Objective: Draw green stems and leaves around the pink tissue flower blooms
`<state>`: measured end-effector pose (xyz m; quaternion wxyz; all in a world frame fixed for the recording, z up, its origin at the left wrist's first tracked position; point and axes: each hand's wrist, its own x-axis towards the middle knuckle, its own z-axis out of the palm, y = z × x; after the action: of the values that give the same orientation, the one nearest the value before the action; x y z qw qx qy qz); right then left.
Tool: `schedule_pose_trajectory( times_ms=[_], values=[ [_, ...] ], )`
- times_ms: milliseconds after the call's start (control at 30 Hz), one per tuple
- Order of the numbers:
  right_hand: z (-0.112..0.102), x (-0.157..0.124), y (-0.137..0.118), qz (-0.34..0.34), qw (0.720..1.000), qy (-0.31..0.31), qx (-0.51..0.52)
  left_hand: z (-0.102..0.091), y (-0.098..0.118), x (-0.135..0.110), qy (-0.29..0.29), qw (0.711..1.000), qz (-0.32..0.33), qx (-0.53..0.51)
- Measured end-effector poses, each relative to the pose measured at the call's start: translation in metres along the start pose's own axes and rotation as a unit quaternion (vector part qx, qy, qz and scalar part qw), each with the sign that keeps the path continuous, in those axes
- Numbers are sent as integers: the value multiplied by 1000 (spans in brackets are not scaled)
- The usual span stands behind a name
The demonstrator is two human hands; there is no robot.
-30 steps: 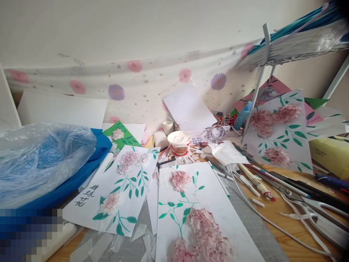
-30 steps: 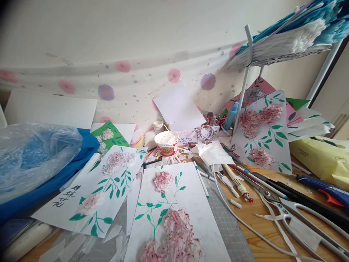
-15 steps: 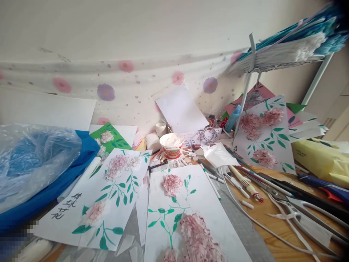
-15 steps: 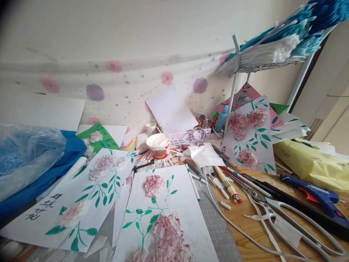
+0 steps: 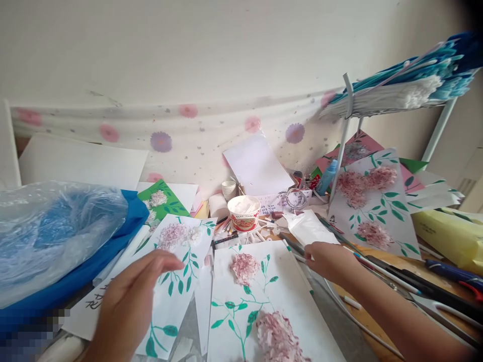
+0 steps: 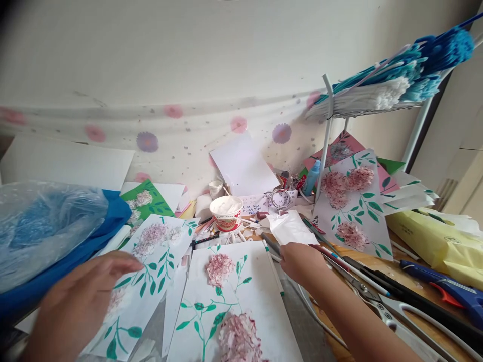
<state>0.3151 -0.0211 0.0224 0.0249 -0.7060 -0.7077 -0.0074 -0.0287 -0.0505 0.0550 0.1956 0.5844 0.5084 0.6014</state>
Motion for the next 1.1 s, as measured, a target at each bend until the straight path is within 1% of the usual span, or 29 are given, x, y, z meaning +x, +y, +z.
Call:
schedule_pose_trajectory(
  times_ms=[33,67,100,133,200,267,367,433,533,600,633,667,733,767,800,833,867,900,933,967,1000,1033,1067,1100],
  values=[
    [5,5,-1,7,1000,-1,-18,6,-4,8,-35,998,-4,-45],
    [9,8,-3,11,999,-1,-33,12,-9,15,-42,996,-22,-77],
    [11,9,-4,14,999,-2,-47,18,-14,20,-45,995,-39,-81],
    [13,10,-5,14,998,-3,-59,22,-19,23,-44,995,-48,-74],
    [14,7,-7,8,997,-3,-80,28,-28,24,-48,997,-61,-26],
    [14,2,-7,-3,995,1,-101,30,-36,20,-83,995,-50,27],
    [12,-6,-3,-17,992,8,-127,26,-49,16,-147,986,-12,81],
    [8,-12,5,-23,990,8,-140,23,-56,16,-162,982,-8,101],
    [-1,-22,19,-39,987,20,-154,21,-65,19,-161,981,-21,109],
    [-9,-30,28,-49,985,54,-155,22,-67,19,-163,981,-23,103],
    [-12,-34,30,-50,983,90,-150,23,-66,19,-165,981,-24,97],
    [-15,-38,31,-52,979,146,-134,25,-65,18,-170,981,-22,92],
    [-20,-43,28,-57,965,244,-80,28,-59,16,-187,978,-7,89],
    [-22,-44,23,-69,959,274,-31,30,-56,14,-200,975,8,97],
    [-24,-44,17,-83,956,278,34,31,-53,12,-214,970,26,109],
    [-27,-43,9,-100,949,273,121,32,-50,11,-230,964,45,127],
    [-29,-41,0,-120,935,247,224,33,-48,10,-241,958,61,145],
    [-31,-38,-11,-111,914,212,327,33,-46,10,-251,952,71,160],
    [-32,-34,-23,-102,884,186,417,33,-47,11,-262,946,76,175],
    [-33,-31,-36,-101,857,155,482,33,-48,11,-272,941,76,189],
    [-32,-27,-49,-116,830,128,531,32,-50,12,-282,935,70,204],
    [-30,-23,-63,-136,808,108,562,32,-54,13,-290,929,59,221],
    [-28,-20,-76,-173,798,82,571,32,-58,14,-294,924,45,239],
    [-24,-17,-89,-214,800,50,558,32,-63,14,-294,920,31,257]
  ],
)
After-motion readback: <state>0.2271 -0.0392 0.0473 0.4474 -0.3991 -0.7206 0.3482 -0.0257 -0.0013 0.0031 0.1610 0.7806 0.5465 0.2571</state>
